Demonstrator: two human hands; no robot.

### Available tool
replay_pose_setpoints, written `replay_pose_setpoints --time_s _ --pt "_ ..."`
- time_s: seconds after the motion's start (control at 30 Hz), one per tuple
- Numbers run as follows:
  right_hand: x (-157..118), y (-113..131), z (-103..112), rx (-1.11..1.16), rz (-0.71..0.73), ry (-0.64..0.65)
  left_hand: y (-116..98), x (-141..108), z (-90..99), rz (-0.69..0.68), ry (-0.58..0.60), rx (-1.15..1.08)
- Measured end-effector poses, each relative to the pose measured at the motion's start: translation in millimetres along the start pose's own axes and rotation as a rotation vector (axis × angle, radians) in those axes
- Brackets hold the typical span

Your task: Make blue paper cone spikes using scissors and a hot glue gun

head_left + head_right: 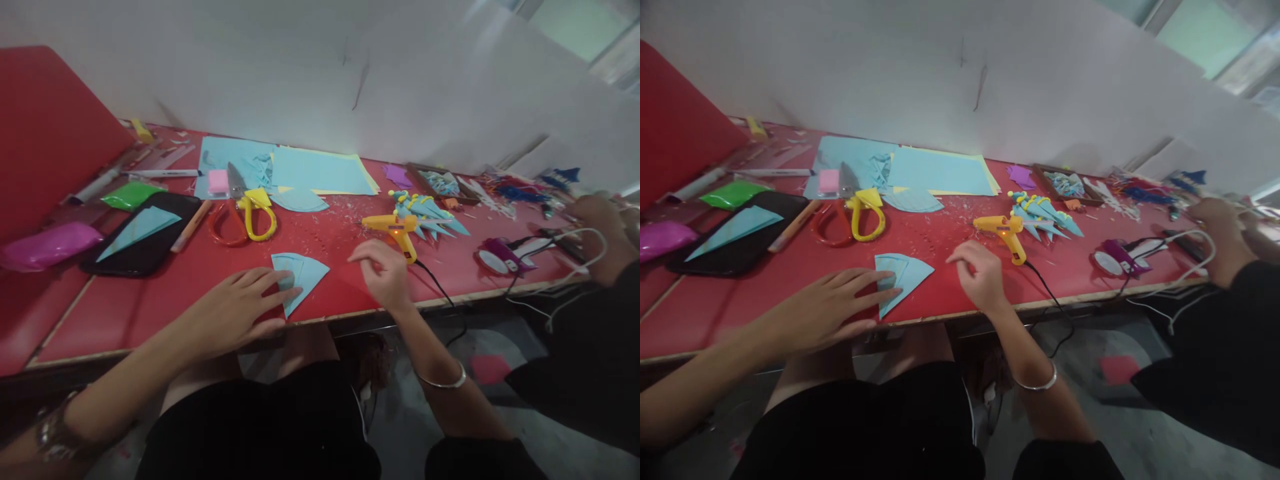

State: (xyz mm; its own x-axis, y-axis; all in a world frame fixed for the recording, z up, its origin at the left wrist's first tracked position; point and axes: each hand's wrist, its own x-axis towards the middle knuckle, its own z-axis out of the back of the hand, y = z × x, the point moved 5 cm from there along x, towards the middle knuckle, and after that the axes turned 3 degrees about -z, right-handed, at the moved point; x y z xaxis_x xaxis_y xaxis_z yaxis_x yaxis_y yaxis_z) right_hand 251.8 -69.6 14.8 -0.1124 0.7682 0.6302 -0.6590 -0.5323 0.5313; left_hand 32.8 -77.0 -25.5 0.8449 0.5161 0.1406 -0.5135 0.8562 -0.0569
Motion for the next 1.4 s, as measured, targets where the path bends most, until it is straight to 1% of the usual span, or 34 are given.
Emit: replay_pose_setpoints --time_s 0.1,0.17,0.23,0.27,0.3,0.37,0.43,0.53,0.57,0.63,0.7,0.87,0.97,1.03,1.07,1.13,1.27,1.4 --pt "-5 -14 29 -0.145 -0.082 -0.232 2 5 0.3 0.045 -0.029 -0.019" --pt "-9 -31 47 -0.207 -0.187 -0.386 3 6 0.8 0.063 -0.032 -0.047" --pt "-14 -51 61 -0.259 -0.303 -0.494 3 6 1.8 0.075 -0.036 -0.07" --pt "-15 -60 67 -0.29 -0.347 -0.519 2 6 2.4 0.077 -0.04 -0.075" --pt "-15 -69 70 -0.332 -0.381 -0.517 2 6 2.8 0.08 -0.044 -0.074" --pt "-12 -84 72 -0.426 -0.428 -0.435 1 7 3.1 0.095 -0.05 -0.059" --pt "-7 -98 68 -0.498 -0.477 -0.308 1 9 2.2 0.125 -0.043 -0.047" --pt "1 -113 55 -0.484 -0.563 -0.102 2 13 0.3 0.18 -0.021 -0.058" --pt "3 -116 50 -0.464 -0.583 -0.052 3 14 0.0 0.194 -0.017 -0.066" --pt "5 -118 45 -0.45 -0.596 -0.003 3 16 0.1 0.21 -0.02 -0.082" --pt "6 -115 46 -0.488 -0.574 -0.01 3 16 0.5 0.216 -0.029 -0.096" --pt "8 -96 62 -0.585 -0.488 -0.003 4 15 0.9 0.235 -0.05 -0.089" --pt "10 -76 64 -0.473 -0.424 0.066 4 15 0.9 0.231 -0.068 -0.086" --pt "10 -61 57 -0.377 -0.412 0.162 3 16 0.7 0.226 -0.08 -0.089" --pt "9 -55 52 -0.364 -0.427 0.217 3 16 0.5 0.226 -0.084 -0.089" --pt "8 -41 41 -0.369 -0.445 0.311 4 16 0.0 0.231 -0.088 -0.087" --pt "7 -16 20 -0.386 -0.379 0.462 4 15 -1.6 0.241 -0.08 -0.085" --pt "7 -6 8 -0.476 -0.301 0.582 5 15 -2.8 0.237 -0.08 -0.074"
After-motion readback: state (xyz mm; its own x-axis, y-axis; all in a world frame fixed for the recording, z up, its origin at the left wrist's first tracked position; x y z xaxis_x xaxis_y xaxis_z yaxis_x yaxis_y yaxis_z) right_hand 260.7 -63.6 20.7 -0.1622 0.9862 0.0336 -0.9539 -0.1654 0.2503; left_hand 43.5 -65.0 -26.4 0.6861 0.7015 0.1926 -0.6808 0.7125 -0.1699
